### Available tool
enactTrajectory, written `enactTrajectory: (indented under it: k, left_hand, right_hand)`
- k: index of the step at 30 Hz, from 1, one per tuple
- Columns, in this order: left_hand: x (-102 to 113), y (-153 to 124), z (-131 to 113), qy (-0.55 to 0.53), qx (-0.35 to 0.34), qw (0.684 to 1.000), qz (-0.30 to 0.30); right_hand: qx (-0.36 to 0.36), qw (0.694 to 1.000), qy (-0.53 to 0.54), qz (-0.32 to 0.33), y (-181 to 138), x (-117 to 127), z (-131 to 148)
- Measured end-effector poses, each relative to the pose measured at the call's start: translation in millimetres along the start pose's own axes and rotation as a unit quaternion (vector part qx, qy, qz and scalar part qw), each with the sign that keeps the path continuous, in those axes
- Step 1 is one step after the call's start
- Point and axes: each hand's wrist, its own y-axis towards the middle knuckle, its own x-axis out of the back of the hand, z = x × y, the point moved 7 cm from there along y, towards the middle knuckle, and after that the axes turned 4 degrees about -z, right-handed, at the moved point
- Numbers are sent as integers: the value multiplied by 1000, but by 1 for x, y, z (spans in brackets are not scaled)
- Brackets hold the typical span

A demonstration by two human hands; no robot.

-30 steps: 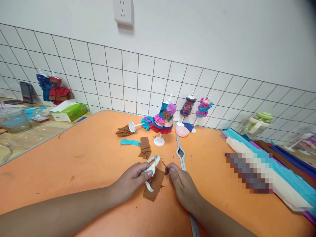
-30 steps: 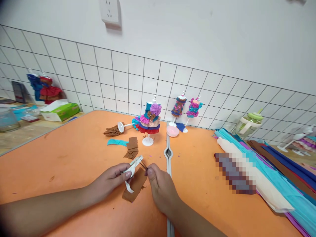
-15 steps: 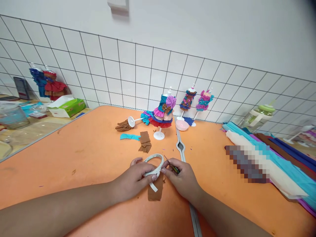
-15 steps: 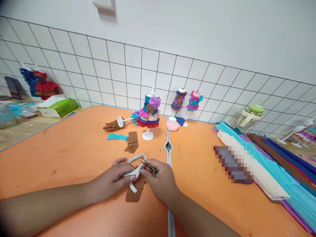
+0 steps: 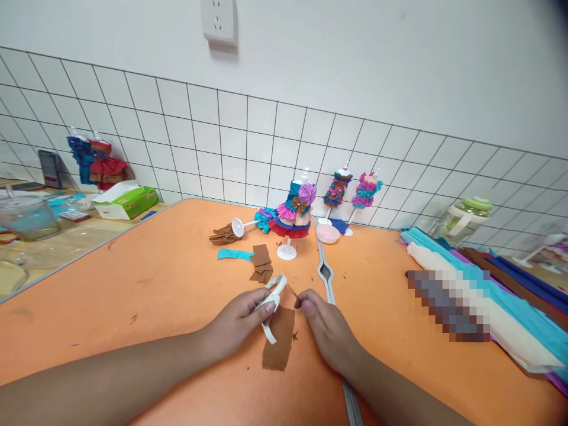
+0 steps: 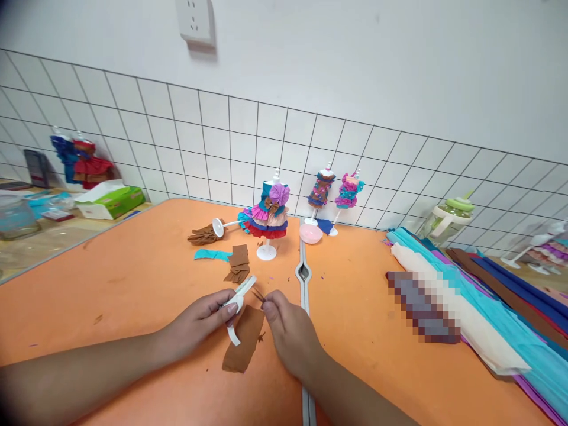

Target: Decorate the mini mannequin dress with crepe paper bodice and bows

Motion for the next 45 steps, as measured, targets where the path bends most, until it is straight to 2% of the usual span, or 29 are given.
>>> enactTrajectory:
  k: [7, 12, 23, 31, 36, 40, 45]
  left_hand:
    - [-4, -1, 0, -6, -6, 1000, 25]
    - [-4, -2, 3, 71, 12, 997, 24]
    - [-5, -2, 5, 130, 5, 991, 19]
    - [-4, -2, 8, 151, 6, 988, 23]
    - [-6, -3, 7, 172, -3, 985, 20]
    - [0, -4, -3, 214, -32, 976, 9]
    - [34, -3, -17, 306, -83, 947, -56]
  right_hand:
    - [25, 998, -16, 55, -1, -13, 3]
    - [30, 997, -15, 68, -2, -15, 2]
    - [-38, 997, 15, 71, 1, -13, 0]
    - [-28, 996, 27, 80, 0, -14, 3]
    - [-20, 999, 13, 47, 2, -10, 2]
    - [-30, 998, -58, 2, 6, 9, -4]
    - [-46, 973, -226, 18, 14, 31, -16]
